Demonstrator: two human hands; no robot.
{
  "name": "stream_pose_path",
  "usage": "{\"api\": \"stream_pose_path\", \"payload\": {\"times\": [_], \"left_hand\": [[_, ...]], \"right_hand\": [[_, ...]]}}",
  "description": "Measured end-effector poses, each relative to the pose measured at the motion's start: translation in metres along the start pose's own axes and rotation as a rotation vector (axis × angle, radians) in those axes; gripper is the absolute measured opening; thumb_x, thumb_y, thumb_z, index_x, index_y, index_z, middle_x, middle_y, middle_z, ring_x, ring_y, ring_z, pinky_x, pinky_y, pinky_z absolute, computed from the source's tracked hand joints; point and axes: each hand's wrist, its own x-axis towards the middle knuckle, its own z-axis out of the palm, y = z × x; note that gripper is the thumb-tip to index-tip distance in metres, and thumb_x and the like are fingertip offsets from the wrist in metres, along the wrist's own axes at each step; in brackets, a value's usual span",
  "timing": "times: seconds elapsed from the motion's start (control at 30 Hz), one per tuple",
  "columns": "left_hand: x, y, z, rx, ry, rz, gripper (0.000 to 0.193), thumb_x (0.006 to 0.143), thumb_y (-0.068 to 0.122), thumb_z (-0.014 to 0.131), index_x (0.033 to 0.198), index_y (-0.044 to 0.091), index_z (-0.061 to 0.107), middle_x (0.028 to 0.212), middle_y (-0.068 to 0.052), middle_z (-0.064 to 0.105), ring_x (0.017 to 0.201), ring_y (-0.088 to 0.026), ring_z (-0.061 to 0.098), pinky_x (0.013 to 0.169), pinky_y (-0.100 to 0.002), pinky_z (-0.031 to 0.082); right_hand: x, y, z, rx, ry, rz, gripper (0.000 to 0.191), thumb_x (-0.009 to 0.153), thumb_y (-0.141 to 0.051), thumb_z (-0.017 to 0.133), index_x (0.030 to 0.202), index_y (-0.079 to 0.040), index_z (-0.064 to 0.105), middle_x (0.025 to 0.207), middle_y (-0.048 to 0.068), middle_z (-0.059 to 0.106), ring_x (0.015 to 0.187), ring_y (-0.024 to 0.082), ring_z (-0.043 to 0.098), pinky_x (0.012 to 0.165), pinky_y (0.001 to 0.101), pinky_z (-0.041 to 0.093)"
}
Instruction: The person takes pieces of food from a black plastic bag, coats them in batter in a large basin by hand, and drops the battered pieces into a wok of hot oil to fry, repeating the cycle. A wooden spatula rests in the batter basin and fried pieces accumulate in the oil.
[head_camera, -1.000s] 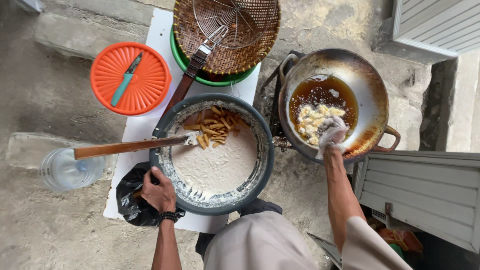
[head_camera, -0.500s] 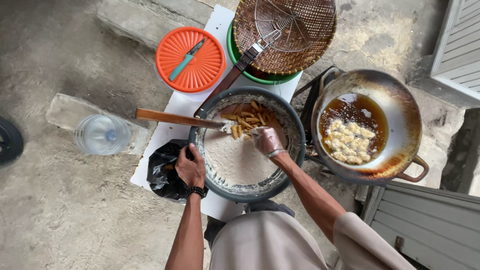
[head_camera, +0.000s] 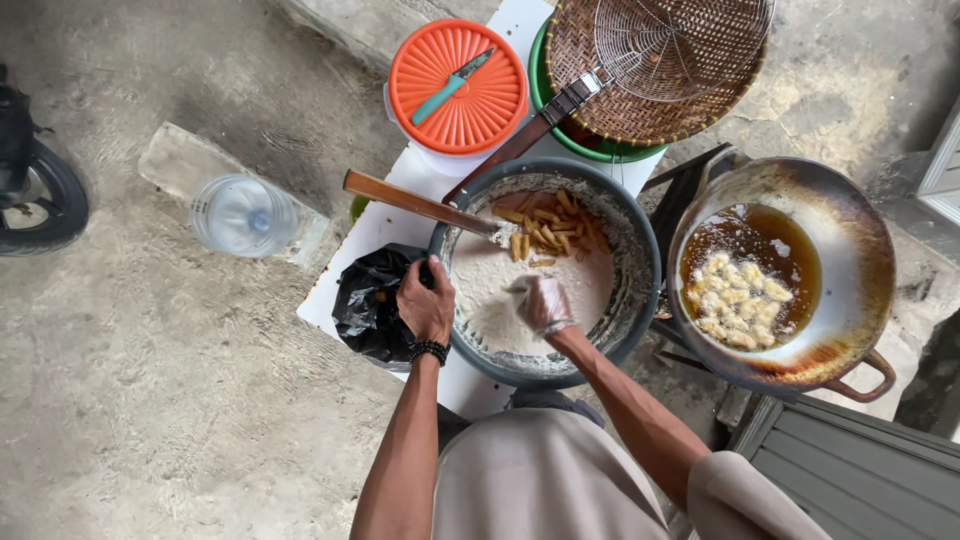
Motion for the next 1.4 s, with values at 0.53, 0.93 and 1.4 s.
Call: {"api": "stream_pose_path", "payload": {"times": [0.53, 0.93, 1.4], "left_hand": [[0.000, -0.004, -0.001, -0.030, 0.004, 0.044, 0.038, 0.099, 0.036, 0.062, 0.097, 0.001, 0.076, 0.092, -0.019, 0.077, 0.078, -0.037, 0.074, 0.066, -0.044, 0.057], [-0.003, -0.004, 0.004, -0.008, -0.016, 0.046, 0.039, 0.099, 0.035, 0.062, 0.098, -0.002, 0.076, 0.089, -0.021, 0.076, 0.075, -0.038, 0.074, 0.065, -0.044, 0.057], [-0.018, -0.007, 0.025, 0.041, -0.019, 0.135, 0.042, 0.105, 0.034, 0.062, 0.103, -0.005, 0.075, 0.093, -0.025, 0.075, 0.081, -0.040, 0.073, 0.073, -0.045, 0.056]], "right_hand": [[-0.036, -0.036, 0.058, -0.107, -0.046, -0.388, 0.013, 0.077, -0.014, 0.068, 0.080, -0.003, 0.073, 0.075, 0.026, 0.069, 0.071, 0.045, 0.068, 0.066, 0.0532, 0.055], [-0.017, -0.027, 0.065, -0.044, -0.219, -0.168, 0.015, 0.086, -0.017, 0.066, 0.088, -0.009, 0.078, 0.081, 0.018, 0.074, 0.067, 0.031, 0.072, 0.062, 0.0449, 0.062], [-0.113, 0.087, -0.180, 1.300, 0.084, 0.125, 0.041, 0.090, -0.023, 0.072, 0.123, 0.001, 0.072, 0.110, 0.011, 0.074, 0.095, 0.018, 0.071, 0.086, 0.0335, 0.058]]}}
